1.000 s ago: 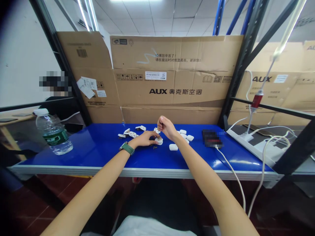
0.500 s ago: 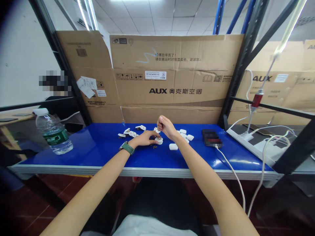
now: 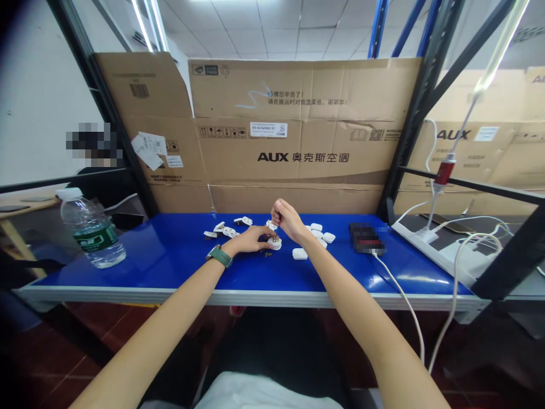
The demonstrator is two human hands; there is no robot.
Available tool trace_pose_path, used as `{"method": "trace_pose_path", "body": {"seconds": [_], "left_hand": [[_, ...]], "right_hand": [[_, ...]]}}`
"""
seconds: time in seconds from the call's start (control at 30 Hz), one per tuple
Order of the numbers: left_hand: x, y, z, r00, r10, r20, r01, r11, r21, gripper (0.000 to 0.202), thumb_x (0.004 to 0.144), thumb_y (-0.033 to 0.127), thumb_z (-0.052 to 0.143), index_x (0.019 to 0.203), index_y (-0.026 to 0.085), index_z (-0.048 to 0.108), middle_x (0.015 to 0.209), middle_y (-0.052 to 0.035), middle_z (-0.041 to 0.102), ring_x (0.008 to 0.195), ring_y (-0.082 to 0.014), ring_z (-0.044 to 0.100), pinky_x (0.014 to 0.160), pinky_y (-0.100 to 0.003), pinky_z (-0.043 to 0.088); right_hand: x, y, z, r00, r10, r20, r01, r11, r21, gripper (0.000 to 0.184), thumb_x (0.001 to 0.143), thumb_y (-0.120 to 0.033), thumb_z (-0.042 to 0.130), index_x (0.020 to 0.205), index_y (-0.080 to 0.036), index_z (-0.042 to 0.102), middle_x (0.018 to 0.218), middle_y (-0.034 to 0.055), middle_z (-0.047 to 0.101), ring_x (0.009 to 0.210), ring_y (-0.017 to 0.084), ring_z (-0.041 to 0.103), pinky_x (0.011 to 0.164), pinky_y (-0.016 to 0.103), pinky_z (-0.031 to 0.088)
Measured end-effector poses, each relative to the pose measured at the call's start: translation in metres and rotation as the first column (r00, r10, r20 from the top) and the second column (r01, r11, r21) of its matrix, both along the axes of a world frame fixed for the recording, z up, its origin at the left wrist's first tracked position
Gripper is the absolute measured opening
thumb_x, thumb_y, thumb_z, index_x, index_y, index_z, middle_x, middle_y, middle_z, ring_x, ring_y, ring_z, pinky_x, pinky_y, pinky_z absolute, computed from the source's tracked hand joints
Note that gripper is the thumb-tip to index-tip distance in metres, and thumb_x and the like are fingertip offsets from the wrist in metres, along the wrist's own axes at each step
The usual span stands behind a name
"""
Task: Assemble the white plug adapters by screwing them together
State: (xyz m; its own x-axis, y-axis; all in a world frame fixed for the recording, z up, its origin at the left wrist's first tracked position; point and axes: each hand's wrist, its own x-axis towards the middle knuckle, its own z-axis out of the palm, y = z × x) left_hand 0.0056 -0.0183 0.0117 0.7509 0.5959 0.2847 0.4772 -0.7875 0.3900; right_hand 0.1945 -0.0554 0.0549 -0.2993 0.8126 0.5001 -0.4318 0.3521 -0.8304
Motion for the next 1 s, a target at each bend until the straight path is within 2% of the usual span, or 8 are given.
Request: {"method": "trace_pose_path", "body": {"seconds": [0.17, 0.4, 0.63, 0.77, 0.87, 1.0], "left_hand": [[0.000, 0.000, 0.000, 1.000, 0.005, -0.003, -0.005, 1.000, 0.001, 0.039, 0.089, 0.048, 0.075, 0.119, 0.023, 0.074, 0.122, -0.0054, 0.076, 0.114, -0.0244, 0.070, 0.100, -0.033, 0.049], [-0.001, 0.002, -0.002, 1.000, -0.003, -0.006, 0.003, 1.000, 0.012, 0.040, 0.089, 0.047, 0.075, 0.121, 0.023, 0.073, 0.123, -0.0050, 0.075, 0.115, -0.0240, 0.069, 0.101, -0.032, 0.049], [-0.001, 0.003, -0.002, 1.000, 0.003, -0.008, -0.003, 1.000, 0.001, 0.041, 0.089, 0.048, 0.075, 0.120, 0.023, 0.074, 0.122, -0.0052, 0.076, 0.113, -0.0240, 0.069, 0.101, -0.032, 0.049], [-0.001, 0.003, -0.002, 1.000, 0.000, -0.012, 0.000, 1.000, 0.012, 0.040, 0.089, 0.047, 0.075, 0.121, 0.023, 0.073, 0.122, -0.0058, 0.075, 0.114, -0.0246, 0.069, 0.101, -0.032, 0.049], [-0.001, 0.004, -0.003, 1.000, -0.004, -0.011, 0.004, 1.000, 0.008, 0.040, 0.089, 0.046, 0.075, 0.122, 0.023, 0.073, 0.123, -0.0059, 0.075, 0.113, -0.0246, 0.069, 0.101, -0.032, 0.050], [-0.001, 0.004, -0.003, 1.000, -0.001, -0.007, 0.001, 1.000, -0.002, 0.041, 0.089, 0.047, 0.075, 0.122, 0.023, 0.073, 0.124, -0.0058, 0.075, 0.114, -0.0247, 0.069, 0.101, -0.032, 0.050]], "right_hand": [[-0.001, -0.001, -0.001, 0.999, -0.027, 0.017, 0.027, 1.000, 0.003, 0.050, 0.086, -0.060, 0.074, 0.077, -0.024, 0.040, 0.072, -0.0030, 0.037, 0.062, 0.014, 0.034, 0.057, 0.027, 0.036], [0.001, 0.001, -0.003, 1.000, 0.023, -0.006, -0.023, 1.000, 0.002, 0.048, 0.087, -0.057, 0.075, 0.078, -0.023, 0.042, 0.073, -0.0033, 0.038, 0.062, 0.013, 0.034, 0.057, 0.026, 0.032], [-0.001, 0.004, -0.007, 0.999, -0.023, 0.037, 0.023, 1.000, 0.011, 0.048, 0.087, -0.060, 0.073, 0.079, -0.024, 0.042, 0.074, -0.0028, 0.039, 0.064, 0.014, 0.037, 0.060, 0.027, 0.038], [0.000, 0.006, -0.007, 1.000, -0.007, 0.023, 0.007, 1.000, 0.008, 0.044, 0.088, -0.057, 0.072, 0.079, -0.024, 0.044, 0.073, -0.0028, 0.040, 0.064, 0.014, 0.039, 0.060, 0.026, 0.040], [0.002, 0.008, -0.007, 0.999, -0.014, 0.051, 0.013, 1.000, 0.024, 0.034, 0.085, -0.050, 0.074, 0.083, -0.023, 0.052, 0.076, -0.0016, 0.046, 0.069, 0.015, 0.046, 0.065, 0.028, 0.047], [0.006, 0.011, -0.009, 0.983, -0.112, 0.144, 0.105, 0.993, 0.052, 0.029, 0.082, -0.044, 0.076, 0.096, -0.023, 0.062, 0.084, -0.0004, 0.058, 0.081, 0.016, 0.059, 0.075, 0.029, 0.051]]}}
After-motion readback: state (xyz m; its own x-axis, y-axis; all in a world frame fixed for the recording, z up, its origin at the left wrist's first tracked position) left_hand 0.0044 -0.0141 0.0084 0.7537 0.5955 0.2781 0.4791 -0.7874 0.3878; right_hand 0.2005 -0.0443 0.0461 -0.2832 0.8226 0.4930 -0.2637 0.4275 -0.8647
